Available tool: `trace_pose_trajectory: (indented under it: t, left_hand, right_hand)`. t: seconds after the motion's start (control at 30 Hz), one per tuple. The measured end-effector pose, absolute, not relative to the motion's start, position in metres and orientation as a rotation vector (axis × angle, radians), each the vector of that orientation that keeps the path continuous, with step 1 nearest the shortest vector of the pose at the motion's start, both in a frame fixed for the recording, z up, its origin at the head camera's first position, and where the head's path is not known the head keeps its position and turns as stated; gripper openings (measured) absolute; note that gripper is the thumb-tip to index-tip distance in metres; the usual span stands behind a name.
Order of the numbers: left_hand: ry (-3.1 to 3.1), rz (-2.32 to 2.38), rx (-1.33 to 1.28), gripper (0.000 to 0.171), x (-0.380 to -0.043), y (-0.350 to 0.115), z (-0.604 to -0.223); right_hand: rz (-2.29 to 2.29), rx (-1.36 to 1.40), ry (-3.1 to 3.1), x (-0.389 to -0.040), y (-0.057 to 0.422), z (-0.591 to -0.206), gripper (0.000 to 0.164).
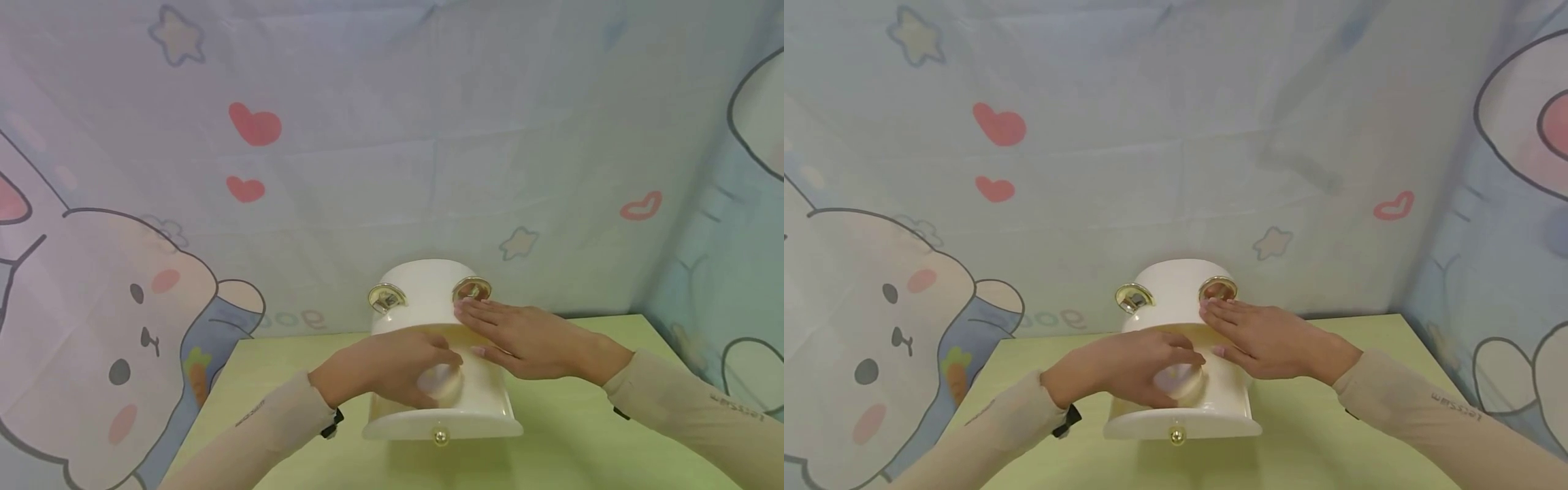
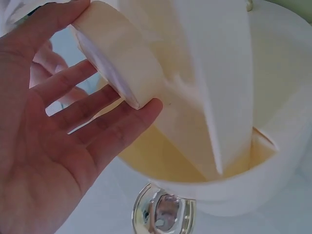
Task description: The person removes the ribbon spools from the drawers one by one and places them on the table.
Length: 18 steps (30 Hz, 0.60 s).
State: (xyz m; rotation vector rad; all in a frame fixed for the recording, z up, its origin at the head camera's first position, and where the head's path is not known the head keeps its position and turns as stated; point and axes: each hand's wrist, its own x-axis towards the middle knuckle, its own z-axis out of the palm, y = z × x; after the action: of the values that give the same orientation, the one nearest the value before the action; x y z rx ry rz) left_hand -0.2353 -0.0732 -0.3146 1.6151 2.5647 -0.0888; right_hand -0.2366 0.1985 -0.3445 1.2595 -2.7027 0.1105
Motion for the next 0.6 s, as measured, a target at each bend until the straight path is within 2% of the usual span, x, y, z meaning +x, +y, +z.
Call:
trace_pose_trajectory:
  t: [0.2, 0.6]
  left_hand:
    - [2.618, -0.005, 1.492, 0.060, -0.225, -0.080, -0.304]
    - [2.688, 0.104, 1.435, 0.060, -0.217, -0.100, -0.288]
  right_hand:
    - [0.111, 1.257, -2.715, -0.236, 0.198, -0.346, 0.060]
    - [0.121, 1.251, -2.740, -0.237, 0.199, -0.345, 0.061]
